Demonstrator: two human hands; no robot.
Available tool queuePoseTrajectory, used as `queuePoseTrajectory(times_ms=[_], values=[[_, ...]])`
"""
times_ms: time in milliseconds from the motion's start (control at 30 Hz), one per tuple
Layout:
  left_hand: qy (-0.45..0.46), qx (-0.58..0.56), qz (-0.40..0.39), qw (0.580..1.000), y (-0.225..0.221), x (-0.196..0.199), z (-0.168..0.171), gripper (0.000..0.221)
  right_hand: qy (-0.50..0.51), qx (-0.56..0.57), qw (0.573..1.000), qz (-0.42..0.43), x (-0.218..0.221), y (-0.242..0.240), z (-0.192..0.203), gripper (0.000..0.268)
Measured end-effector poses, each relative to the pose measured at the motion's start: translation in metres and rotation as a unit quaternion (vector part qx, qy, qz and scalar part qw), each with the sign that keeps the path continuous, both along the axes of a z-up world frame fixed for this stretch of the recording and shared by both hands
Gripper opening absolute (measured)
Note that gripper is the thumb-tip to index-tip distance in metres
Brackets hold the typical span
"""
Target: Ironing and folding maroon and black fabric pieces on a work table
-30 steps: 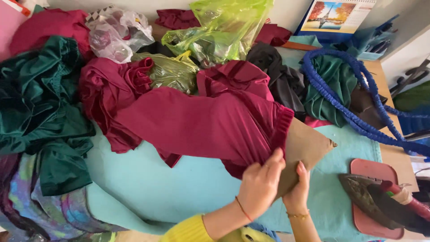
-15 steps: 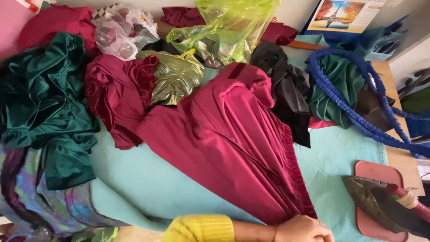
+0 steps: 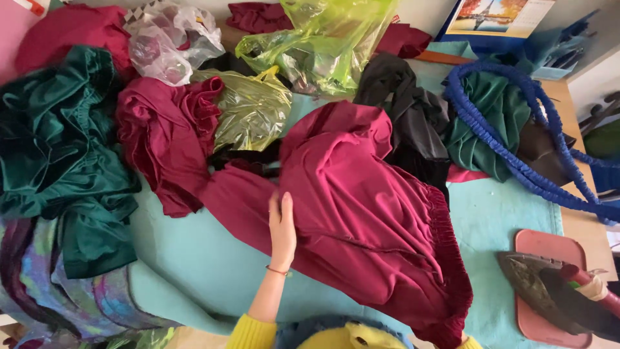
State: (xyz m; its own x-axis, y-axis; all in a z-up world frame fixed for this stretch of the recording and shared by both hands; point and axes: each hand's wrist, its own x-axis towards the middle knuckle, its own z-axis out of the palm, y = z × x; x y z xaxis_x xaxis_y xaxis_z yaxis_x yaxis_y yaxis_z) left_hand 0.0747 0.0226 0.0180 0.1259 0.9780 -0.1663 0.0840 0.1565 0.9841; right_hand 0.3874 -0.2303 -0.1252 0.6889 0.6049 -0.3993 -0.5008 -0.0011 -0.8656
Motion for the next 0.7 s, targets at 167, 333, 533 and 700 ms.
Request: queuePoseTrajectory(times_ms=[167, 333, 533, 700], values=[[0.150, 0.128, 0.072, 0.978, 0.002, -0.035, -0.052, 0.027, 0.000, -0.023, 0.999, 0.027, 0.015, -0.004, 0.001, 0.043], [0.274, 0.308, 0.102, 0.906, 0.007, -0.060, 0.020, 0.020, 0.003, -0.052, 0.997, 0.052, 0.013, 0.016, 0.063, 0.049], [0.344, 0.399, 0.135, 0.839, 0.021, -0.070, 0.068, 0.021, 0.006, -0.084, 0.994, 0.075, 0.017, 0.006, 0.080, 0.056], [0.426, 0.432, 0.094, 0.789, 0.041, -0.028, 0.024, 0.026, 0.015, -0.114, 0.989, 0.092, 0.016, -0.006, 0.081, 0.062]])
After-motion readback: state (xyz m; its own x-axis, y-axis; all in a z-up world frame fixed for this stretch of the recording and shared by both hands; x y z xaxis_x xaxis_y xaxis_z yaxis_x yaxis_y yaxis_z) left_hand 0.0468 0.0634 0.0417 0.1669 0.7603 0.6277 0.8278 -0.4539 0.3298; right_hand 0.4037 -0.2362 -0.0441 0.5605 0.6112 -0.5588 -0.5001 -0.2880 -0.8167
